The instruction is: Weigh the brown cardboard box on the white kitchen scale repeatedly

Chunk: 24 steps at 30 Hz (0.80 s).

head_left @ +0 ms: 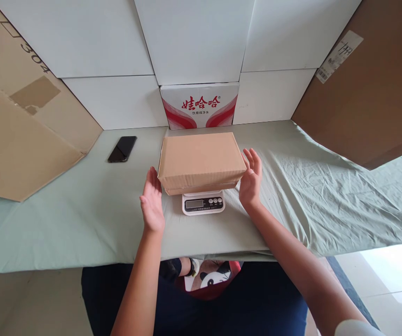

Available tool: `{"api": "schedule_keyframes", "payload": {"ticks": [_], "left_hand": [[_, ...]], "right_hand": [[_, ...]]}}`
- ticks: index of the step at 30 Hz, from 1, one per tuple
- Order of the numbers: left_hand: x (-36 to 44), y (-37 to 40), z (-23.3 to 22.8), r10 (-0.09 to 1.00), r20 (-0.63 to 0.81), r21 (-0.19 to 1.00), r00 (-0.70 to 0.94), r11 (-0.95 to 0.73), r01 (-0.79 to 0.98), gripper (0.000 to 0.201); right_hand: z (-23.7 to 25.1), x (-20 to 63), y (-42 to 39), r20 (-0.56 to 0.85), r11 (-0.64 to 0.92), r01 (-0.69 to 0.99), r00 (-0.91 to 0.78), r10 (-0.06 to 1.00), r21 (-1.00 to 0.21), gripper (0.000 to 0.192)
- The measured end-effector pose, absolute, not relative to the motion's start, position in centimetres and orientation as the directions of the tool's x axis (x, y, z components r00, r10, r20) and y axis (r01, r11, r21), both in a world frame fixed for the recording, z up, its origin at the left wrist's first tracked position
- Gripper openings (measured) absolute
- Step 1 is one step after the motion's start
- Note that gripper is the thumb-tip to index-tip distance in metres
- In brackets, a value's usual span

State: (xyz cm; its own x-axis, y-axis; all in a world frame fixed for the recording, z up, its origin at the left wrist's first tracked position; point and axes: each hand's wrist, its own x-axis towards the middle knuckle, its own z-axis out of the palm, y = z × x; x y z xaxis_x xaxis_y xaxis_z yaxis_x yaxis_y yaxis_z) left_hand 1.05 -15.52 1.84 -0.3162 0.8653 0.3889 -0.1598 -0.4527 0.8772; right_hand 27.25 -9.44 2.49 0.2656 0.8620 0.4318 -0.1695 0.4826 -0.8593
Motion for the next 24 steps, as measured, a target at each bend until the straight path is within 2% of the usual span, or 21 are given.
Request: {"api": "schedule_keyframes", "payload": {"ticks": [9,18,24], "left_hand": [[1.07,-15.54,1.95,0.872,0.380,0.885,-0.309,-0.440,-0.155,0.086],[1.16,-15.58,2.06,0.877,0.369,0.889,-0.308,-0.430,-0.158,0.089],[1.12,-15.60,1.86,0.878,0.374,0.887,-0.297,-0.432,-0.160,0.083]], "right_hand": [[2.78,27.13,-9.56,0.422,0.480,-0.203,0.272,0.865,-0.853,0.058],[2.95,27.12,-9.60,0.418,0.471,-0.186,0.266,0.869,-0.862,0.063],[2.93,27.15,-9.65,0.426,0.467,-0.138,0.251,0.869,-0.873,0.060]]}}
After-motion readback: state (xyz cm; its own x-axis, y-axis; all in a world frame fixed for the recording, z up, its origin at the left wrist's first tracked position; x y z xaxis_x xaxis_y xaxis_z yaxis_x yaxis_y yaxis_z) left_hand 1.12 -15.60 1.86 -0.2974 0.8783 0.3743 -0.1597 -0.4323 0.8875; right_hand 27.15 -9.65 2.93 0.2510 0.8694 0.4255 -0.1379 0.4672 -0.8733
